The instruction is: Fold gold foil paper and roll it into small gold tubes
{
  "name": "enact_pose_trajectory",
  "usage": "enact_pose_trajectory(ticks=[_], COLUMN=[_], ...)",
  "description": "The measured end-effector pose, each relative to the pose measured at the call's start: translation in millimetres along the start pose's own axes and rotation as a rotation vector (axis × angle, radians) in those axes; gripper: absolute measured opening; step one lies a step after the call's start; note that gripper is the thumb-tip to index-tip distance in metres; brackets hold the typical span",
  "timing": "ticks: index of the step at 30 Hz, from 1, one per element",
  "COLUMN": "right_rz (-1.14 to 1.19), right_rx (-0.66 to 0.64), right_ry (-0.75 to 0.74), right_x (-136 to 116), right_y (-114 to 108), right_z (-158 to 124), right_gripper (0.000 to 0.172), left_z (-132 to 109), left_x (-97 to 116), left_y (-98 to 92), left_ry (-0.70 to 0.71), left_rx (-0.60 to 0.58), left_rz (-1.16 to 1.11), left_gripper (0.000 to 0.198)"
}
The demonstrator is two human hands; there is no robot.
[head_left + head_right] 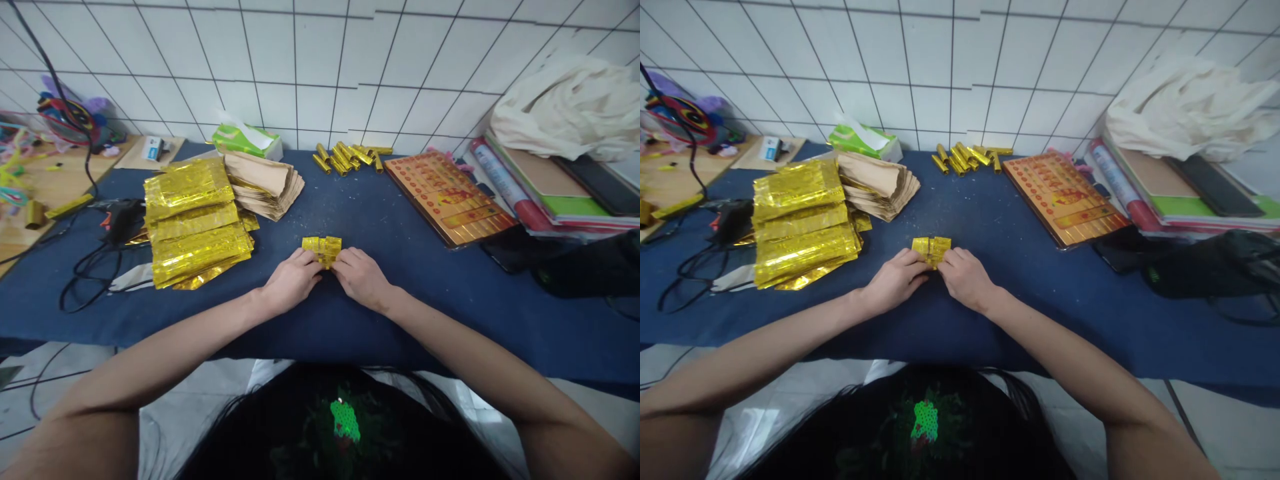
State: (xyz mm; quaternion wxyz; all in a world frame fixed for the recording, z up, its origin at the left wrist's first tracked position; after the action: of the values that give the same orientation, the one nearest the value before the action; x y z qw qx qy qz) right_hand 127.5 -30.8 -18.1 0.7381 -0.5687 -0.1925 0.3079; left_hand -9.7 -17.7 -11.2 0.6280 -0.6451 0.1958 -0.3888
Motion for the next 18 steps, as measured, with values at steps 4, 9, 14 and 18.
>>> enact_pose_trajectory(ticks=[4,9,14,18], right_rz=[0.088,0.215,0.283,0.269], right_rx=[-0.005,-0.016,-0.030,-0.065], right_ry=[0.061,0.143,0.213,0.249], right_x=[3.4,7.4,9.6,11.8], right_y=[1.2,-0.4,-1.4,-1.4], right_z=[0.2,1.2,3.0,5.6], right_gripper=[0.023,0.018,0.013,0.011], left_z=[3.5,8.2,15.4,19.0], left_x=[-1.3,-6.9,-15.3,-18.2], left_y=[0.0,-1.4,-3.9,-7.1], left_ry=[0.040,0.045,-0.069,-0.129], left_rx=[0.013,0.027,-0.024,-0.088], left_rz=[-0.008,-0.066,-0.177,-0.192], left_gripper=[0.017,0.022,0.019,0.018])
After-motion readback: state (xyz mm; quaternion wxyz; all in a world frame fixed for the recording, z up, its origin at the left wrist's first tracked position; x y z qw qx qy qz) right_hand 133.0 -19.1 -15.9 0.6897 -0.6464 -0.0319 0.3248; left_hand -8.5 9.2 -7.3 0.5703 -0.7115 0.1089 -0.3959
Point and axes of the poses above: each hand's wrist, its own z-axis towards the middle knuckle, its own y-axis out of the palm, x = y × z, the point moved 4 cm from there along z, towards the middle knuckle, and after that the axes turned 7 degrees about -x, right-handed, at the moved point
